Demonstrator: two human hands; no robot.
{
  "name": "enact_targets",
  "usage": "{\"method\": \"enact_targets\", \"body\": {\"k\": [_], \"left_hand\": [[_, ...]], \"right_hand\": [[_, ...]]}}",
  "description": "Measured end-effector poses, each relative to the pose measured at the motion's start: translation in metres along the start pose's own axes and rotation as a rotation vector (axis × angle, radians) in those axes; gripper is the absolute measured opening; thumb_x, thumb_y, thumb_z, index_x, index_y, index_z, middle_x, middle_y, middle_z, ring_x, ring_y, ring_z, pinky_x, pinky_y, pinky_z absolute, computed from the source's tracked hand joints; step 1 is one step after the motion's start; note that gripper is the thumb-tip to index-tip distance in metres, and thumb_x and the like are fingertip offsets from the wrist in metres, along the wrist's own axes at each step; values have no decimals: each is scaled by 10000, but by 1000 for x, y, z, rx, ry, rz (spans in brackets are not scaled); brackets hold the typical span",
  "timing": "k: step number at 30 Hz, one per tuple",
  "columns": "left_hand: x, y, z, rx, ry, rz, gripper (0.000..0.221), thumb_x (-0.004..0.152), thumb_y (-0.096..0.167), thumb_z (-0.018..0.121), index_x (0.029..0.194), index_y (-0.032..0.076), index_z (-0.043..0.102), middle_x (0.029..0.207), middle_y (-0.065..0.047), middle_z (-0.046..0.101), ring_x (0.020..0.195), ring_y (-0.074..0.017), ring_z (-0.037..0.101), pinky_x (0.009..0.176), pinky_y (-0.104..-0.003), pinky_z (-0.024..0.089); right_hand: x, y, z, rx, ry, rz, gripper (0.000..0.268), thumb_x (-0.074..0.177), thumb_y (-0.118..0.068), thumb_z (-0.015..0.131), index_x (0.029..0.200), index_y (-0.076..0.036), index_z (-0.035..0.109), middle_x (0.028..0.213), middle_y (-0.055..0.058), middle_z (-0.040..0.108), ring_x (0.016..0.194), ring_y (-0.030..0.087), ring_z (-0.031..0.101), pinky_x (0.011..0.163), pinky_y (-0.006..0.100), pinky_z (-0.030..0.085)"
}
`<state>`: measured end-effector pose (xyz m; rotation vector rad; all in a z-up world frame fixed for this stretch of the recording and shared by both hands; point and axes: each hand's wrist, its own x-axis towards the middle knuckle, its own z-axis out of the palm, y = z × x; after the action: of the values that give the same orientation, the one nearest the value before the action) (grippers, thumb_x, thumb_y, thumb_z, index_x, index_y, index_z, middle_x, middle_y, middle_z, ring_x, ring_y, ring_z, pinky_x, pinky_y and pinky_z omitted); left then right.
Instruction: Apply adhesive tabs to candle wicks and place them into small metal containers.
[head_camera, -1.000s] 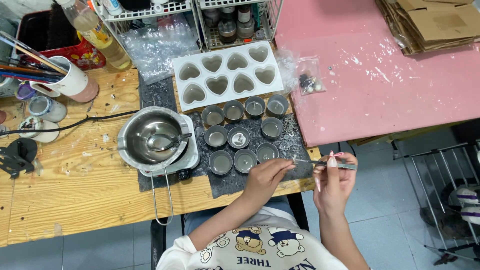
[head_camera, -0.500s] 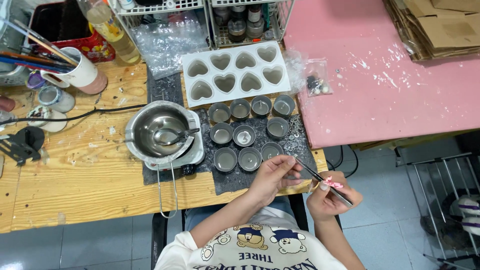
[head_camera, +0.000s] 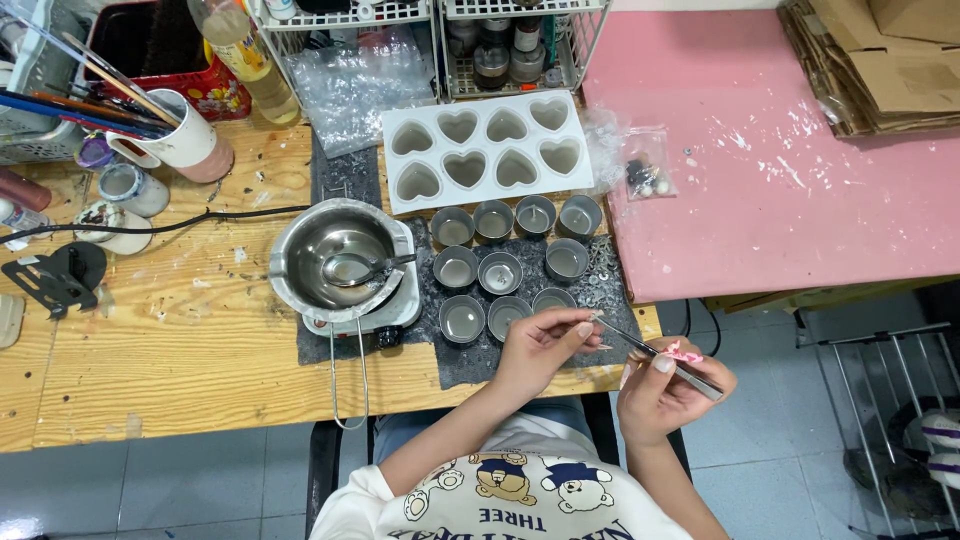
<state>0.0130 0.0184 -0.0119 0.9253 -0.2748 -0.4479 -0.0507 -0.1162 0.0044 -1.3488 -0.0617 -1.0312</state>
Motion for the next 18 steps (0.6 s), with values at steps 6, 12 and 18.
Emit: {"method": "enact_targets", "body": {"k": [6,12,18], "left_hand": [[-2,4,-9,8,-57,28,257,1030,2,627,1281,-50,643,1189,-158,717,1071,-203,725,963,-331,611],[-6,15,-15,-14,-62,24,234,1022,-11,646,1251,-60,659,1163,-156,722,1071,-203,724,958,-329,615],[-12,56,-10,220,-73,74,206,986,-17,675,1186,-18,722,1160,-103,694,1055,-165,729,905,-272,627]], "right_hand": [[4,-6,5,-2,-40,-4,324,1097,-94,588,1264,-127,313,904,162,598,667,134,571,559,253,511],[10,-6,-4,-123,-129,-126,341,1069,-89,606,1231,-127,308,879,127,581,697,181,580,535,279,515],[30,-12,-21,-66,-296,-114,359,1005,-48,625,1210,-107,337,881,178,587,678,188,609,548,310,555]]}}
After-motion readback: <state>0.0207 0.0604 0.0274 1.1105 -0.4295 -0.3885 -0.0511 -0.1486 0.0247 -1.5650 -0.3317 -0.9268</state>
